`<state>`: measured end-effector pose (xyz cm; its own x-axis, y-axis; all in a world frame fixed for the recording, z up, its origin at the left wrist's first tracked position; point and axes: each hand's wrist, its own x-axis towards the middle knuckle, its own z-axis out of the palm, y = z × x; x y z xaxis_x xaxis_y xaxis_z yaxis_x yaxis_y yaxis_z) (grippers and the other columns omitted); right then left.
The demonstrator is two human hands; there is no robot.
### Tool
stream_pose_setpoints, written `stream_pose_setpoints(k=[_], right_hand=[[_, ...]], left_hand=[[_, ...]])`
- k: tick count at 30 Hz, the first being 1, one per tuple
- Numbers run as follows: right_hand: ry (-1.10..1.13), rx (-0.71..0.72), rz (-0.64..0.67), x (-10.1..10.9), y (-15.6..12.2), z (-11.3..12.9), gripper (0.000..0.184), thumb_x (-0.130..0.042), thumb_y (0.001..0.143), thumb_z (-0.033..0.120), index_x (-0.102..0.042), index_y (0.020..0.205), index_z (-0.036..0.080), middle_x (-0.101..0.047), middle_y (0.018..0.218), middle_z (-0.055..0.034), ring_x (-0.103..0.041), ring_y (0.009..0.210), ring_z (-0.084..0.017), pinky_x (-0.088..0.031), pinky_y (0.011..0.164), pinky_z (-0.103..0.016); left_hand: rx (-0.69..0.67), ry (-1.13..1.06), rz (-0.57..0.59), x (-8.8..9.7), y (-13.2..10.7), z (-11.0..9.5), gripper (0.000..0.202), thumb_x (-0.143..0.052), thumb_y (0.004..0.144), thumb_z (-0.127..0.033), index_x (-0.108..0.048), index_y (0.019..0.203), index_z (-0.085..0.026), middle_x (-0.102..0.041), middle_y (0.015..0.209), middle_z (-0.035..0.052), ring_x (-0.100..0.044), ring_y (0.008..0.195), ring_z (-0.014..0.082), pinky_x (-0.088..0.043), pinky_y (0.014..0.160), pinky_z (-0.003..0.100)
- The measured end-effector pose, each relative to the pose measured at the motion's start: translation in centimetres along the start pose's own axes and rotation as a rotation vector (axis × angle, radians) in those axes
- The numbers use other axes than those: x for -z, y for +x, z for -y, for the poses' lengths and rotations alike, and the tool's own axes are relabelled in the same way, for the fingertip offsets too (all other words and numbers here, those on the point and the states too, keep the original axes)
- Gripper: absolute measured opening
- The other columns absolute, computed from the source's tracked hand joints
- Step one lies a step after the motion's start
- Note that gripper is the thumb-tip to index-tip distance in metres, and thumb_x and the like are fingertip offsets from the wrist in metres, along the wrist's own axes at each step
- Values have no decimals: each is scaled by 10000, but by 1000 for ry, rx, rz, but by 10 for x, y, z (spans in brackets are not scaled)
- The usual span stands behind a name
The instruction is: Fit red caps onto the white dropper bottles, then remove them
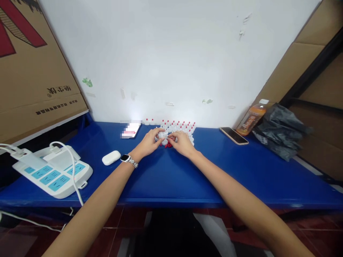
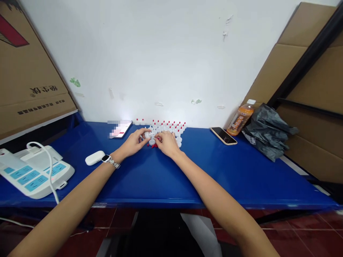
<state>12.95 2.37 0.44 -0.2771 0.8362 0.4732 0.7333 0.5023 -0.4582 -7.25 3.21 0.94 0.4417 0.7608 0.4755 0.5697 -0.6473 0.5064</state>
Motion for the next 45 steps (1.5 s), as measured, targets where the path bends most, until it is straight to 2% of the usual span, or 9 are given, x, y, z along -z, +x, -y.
stream_pose_setpoints(k=[3, 7, 13, 20, 26, 31, 34, 38, 45], right_hand=[[72, -24, -39, 3, -3, 0, 186, -623, 889, 272, -717, 1025, 187, -681, 818, -32, -588, 848, -194, -392, 845, -330], [127, -19, -137, 10, -9, 5, 140, -578, 893, 258, -702, 889, 193, -684, 778, -18, -596, 799, -179, -400, 781, -303], [215, -59, -122, 12, -11, 7, 170, -564, 882, 287, -689, 819, 189, -685, 736, -5, -541, 649, -140, -390, 671, -271], [278, -76, -95, 9, -13, 5, 205, -551, 880, 308, -690, 803, 179, -682, 714, -6, -545, 638, -137, -394, 645, -264], [245, -109, -71, 12, -14, 7, 194, -542, 854, 291, -661, 748, 180, -612, 627, 16, -517, 594, -129, -377, 614, -258], [171, -83, 76, 23, -21, 12, 117, -564, 818, 262, -615, 738, 194, -457, 497, 67, -425, 481, -107, -320, 549, -249], [79, -28, 194, 27, -28, 16, 49, -604, 802, 255, -611, 795, 207, -524, 542, 60, -456, 503, -109, -296, 547, -249], [56, 32, 329, 25, -35, 20, 138, -667, 778, 259, -611, 895, 213, -614, 624, 48, -524, 562, -120, -308, 566, -246], [140, 20, 377, 19, -35, 16, 97, -662, 811, 260, -617, 883, 213, -639, 671, 32, -551, 580, -119, -322, 562, -239]], left_hand=[[33, 3, 3, 2, -2, 3, 359, -562, 931, -366, -564, 1254, -208, -631, 1014, 70, -605, 880, 209, -496, 818, 357], [67, -5, -26, 3, -3, 3, 347, -590, 904, -373, -535, 1202, -204, -643, 1032, 66, -612, 827, 188, -497, 778, 334], [127, 2, -69, 6, -3, 3, 360, -575, 902, -410, -504, 1187, -202, -662, 976, 45, -606, 755, 169, -493, 737, 318], [101, 18, -41, 13, -3, 18, 375, -622, 877, -460, -580, 1138, -193, -628, 1089, 82, -606, 878, 200, -505, 820, 360], [156, 17, 93, 13, -6, 37, 385, -711, 777, -486, -675, 1008, -181, -582, 960, 63, -587, 778, 187, -521, 771, 368], [151, 38, 89, 2, -7, 39, 300, -684, 803, -431, -657, 968, -182, -640, 975, 79, -595, 771, 196, -514, 783, 382], [154, 51, 49, -2, -6, 38, 269, -688, 812, -393, -623, 974, -187, -641, 959, 72, -601, 780, 203, -510, 771, 381], [158, 40, 4, -3, -5, 38, 278, -705, 794, -327, -586, 1002, -186, -573, 990, 53, -588, 716, 159, -514, 727, 350], [212, 36, -10, 8, -4, 32, 228, -725, 762, -297, -541, 860, -203, -551, 760, -8, -533, 637, 155, -421, 614, 300]])
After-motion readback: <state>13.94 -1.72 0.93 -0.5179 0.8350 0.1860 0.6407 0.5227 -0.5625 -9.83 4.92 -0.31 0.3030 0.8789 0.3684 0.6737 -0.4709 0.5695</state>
